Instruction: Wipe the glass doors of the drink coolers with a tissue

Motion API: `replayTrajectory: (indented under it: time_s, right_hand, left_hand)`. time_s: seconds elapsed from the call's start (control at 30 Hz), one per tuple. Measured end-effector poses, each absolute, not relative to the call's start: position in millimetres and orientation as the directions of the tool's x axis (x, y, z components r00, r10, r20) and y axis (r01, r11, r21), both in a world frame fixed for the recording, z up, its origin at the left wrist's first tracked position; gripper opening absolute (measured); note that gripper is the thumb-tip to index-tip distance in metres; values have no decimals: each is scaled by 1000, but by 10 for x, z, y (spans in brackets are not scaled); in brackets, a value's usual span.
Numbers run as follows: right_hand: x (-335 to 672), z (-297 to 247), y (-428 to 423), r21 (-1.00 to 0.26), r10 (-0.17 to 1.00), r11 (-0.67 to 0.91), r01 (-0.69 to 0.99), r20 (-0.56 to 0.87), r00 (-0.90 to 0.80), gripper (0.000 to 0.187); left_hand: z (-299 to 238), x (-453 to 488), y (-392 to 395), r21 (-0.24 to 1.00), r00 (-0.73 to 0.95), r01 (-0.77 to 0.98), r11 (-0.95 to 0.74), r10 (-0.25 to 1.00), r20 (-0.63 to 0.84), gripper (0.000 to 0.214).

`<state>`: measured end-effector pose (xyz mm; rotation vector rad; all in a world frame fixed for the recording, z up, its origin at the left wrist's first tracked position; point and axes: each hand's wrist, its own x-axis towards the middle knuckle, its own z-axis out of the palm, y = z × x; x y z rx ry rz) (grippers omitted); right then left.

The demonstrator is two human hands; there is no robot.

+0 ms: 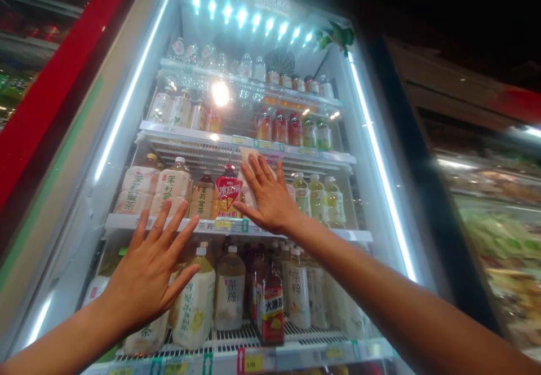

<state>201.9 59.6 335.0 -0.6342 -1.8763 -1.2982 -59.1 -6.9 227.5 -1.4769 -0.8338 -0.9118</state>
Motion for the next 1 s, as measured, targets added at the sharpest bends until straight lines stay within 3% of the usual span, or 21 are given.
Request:
replayTrajectory:
  time_s: [0.07,0.13,0.2,0.23,0.4,0.47,0.53,0.6,0.8,0.93,1.0]
  right_hand:
    - [2091,3089,584,607,-14,394,690,755,-656,104]
    - [2193,2748,533,725,-9,443,527,591,-807,109]
    - [2357,2538,494,775,5,485,405,461,-888,107]
    - [2457,2516,497,768,17,489,413,465,-885,105]
    - [2804,2532,644,475,68,367,800,844,-532,104]
    - [2783,2228,628,516,63,394,760,810,-583,108]
    - [2692,1829,555,637,56,448,627,680,-731,111]
    - [2560,1535,481,656,66,458,599,647,-759,110]
    - [2109,994,462,264,120,380,887,936,-330,94]
    - [1954,98,389,208,69,382,900,965,-252,83]
    - [1934,-55,362,199,88,387,900,964,-251,79]
  left_hand:
    - [2214,-515,-75,-436,440,894,-100,16,898,83]
    - [2137,-452,-78,-435,442,894,-107,42,896,84]
    - [2058,-392,-80,-451,462,884,-122,74,884,86]
    - [2026,-358,-80,-461,473,878,-130,91,876,86]
    - [1914,-105,-89,-466,488,869,-168,126,864,88]
    - [1822,2,-107,-463,487,867,-185,119,865,89]
    - [1678,74,-123,-461,489,864,-203,119,864,89]
    - [1506,95,-120,-453,487,864,-220,139,862,89]
    - [1084,7,-20,-358,401,907,-220,199,894,86]
    - [831,27,8,-288,326,934,-211,173,929,83]
    - [706,66,18,-244,276,943,-224,124,953,76]
